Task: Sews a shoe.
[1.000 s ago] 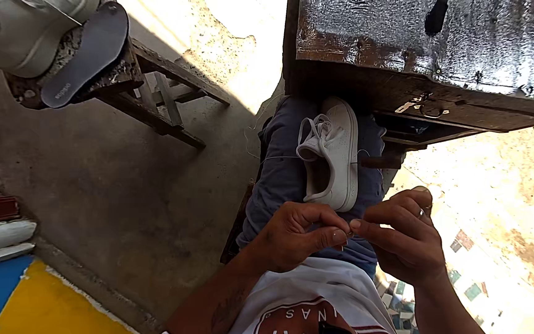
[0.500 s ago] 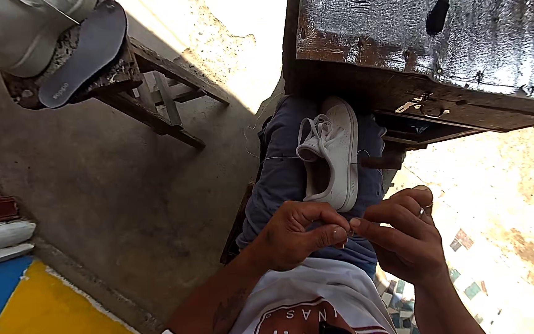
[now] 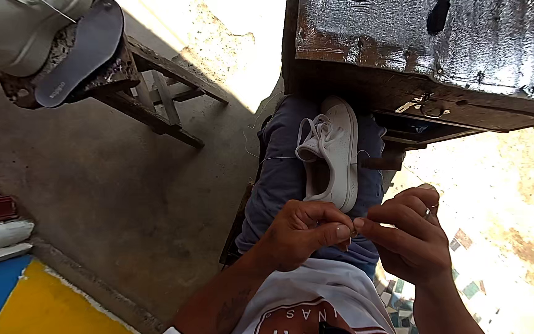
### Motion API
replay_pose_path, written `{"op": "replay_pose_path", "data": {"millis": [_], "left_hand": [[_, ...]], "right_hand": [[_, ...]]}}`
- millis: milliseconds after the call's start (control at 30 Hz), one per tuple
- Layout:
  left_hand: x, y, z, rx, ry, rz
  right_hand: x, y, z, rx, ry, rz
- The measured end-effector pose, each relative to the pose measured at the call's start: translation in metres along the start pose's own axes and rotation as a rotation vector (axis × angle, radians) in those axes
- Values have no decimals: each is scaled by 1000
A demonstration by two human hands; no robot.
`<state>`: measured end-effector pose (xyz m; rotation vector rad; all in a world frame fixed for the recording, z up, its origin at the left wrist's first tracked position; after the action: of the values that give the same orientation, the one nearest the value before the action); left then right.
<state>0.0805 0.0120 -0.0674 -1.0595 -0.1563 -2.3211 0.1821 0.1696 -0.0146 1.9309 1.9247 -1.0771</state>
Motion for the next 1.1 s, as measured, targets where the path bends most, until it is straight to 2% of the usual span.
{"op": "replay_pose_path", "data": {"millis": [433, 700, 1100], "left_hand": [[-6, -3, 2, 34, 81, -23], [-1, -9, 2, 39, 14, 42], [-3, -8, 8, 86, 85, 52]], "right_hand": [[3, -2, 0, 4, 12, -10], [4, -7, -1, 52, 7, 18], [0, -7, -3, 66, 10, 17]]}}
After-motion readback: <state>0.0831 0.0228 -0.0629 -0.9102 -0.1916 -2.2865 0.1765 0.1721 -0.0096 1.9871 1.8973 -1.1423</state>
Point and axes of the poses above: each hand's wrist, its own y-axis away from the middle knuckle, its own z-axis out of the palm, x = y × z, the point moved 4 cm from there along -y, towards the middle knuckle, and after that the axes turned 9 degrees about z, right-handed, at the moved point
